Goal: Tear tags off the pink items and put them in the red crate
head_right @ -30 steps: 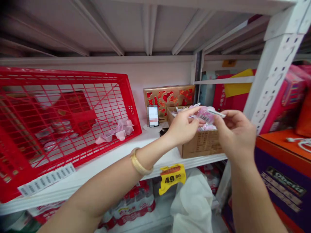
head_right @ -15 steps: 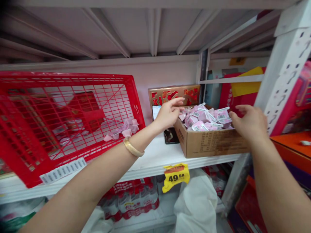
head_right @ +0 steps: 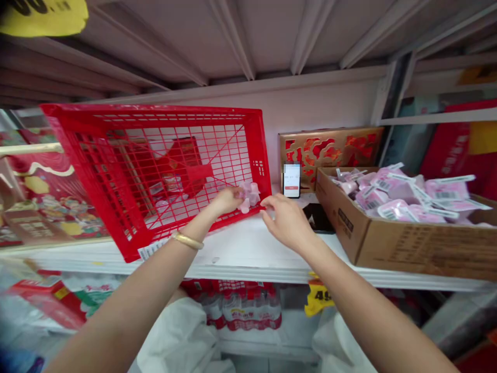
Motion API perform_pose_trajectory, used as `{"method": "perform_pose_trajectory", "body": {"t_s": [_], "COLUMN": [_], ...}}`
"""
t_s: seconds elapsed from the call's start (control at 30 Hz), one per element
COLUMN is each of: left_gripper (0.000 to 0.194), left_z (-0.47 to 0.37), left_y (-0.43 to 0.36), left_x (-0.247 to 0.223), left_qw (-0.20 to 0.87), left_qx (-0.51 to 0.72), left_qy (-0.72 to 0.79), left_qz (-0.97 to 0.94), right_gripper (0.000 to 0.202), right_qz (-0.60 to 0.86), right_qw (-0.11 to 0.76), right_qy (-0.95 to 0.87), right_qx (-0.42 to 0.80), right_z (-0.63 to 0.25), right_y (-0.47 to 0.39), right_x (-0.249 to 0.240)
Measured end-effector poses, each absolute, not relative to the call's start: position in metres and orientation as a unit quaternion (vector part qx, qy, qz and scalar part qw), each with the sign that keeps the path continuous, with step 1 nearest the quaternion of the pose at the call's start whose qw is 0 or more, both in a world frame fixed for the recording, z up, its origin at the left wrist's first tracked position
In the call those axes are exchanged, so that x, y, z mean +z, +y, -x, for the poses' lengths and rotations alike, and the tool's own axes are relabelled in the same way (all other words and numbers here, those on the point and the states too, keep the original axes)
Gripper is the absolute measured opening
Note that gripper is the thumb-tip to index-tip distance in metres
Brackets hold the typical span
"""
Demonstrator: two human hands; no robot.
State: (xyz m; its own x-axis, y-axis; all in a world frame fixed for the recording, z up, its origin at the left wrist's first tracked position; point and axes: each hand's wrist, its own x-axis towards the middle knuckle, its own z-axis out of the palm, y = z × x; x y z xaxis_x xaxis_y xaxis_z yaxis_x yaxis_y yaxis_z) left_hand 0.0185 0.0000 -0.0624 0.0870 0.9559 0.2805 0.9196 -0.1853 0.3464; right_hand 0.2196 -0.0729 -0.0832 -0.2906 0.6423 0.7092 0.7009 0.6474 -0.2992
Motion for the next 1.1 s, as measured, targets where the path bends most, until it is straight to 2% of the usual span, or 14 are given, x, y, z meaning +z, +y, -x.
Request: {"method": "perform_pose_trajectory", "body": {"t_s": [0.13, 0.23, 0.3, 0.4, 0.5, 0.7, 0.8, 0.9, 1.0, 1.1], "left_gripper": [0.029, 0.035, 0.041, 0.039, 0.035, 0.037, 0.048, 0.057, 0.06, 0.06], "left_z": [-0.023, -0.026, -0.024, -0.013, 0.003, 0.028, 0.034, 0.038, 0.043, 0.049], "left_y": [-0.007, -0.009, -0.011, -0.023, -0.044, -0.093, -0.112, -0.128, -0.142, -0.155], "left_x": [-0.088, -0.097, -0.101, -0.107, -0.118, -0.15, -0.162, -0.17, -0.174, -0.174], "left_qw": [0.003, -0.016, -0.021, -0.03, -0.038, -0.02, 0.03, 0.135, 0.268, 0.358], "left_qx": [0.161, 0.157, 0.185, 0.243, 0.319, 0.484, 0.546, 0.603, 0.659, 0.69], "left_qy": [0.671, 0.683, 0.682, 0.648, 0.579, 0.525, 0.525, 0.516, 0.475, 0.436], "left_qz": [-0.724, -0.713, -0.708, -0.721, -0.749, -0.7, -0.653, -0.594, -0.518, -0.453], "right_gripper": [0.022, 0.016, 0.016, 0.029, 0.033, 0.032, 0.032, 0.031, 0.031, 0.033], "right_qz": [0.486, 0.514, 0.526, 0.528, 0.485, 0.343, 0.329, 0.325, 0.315, 0.299], "right_qw": [0.308, 0.272, 0.282, 0.33, 0.372, 0.396, 0.393, 0.402, 0.419, 0.424], "right_qy": [-0.812, -0.8, -0.779, -0.689, -0.595, -0.601, -0.612, -0.612, -0.604, -0.599], "right_qx": [0.097, 0.146, 0.193, 0.371, 0.523, 0.604, 0.602, 0.599, 0.6, 0.61], "right_z": [-0.179, -0.163, -0.156, -0.149, -0.142, -0.126, -0.117, -0.106, -0.095, -0.086], "right_y": [-0.032, -0.01, -0.003, -0.002, -0.012, -0.044, -0.06, -0.073, -0.08, -0.083], "right_x": [-0.098, -0.104, -0.107, -0.111, -0.113, -0.114, -0.114, -0.118, -0.125, -0.134]}}
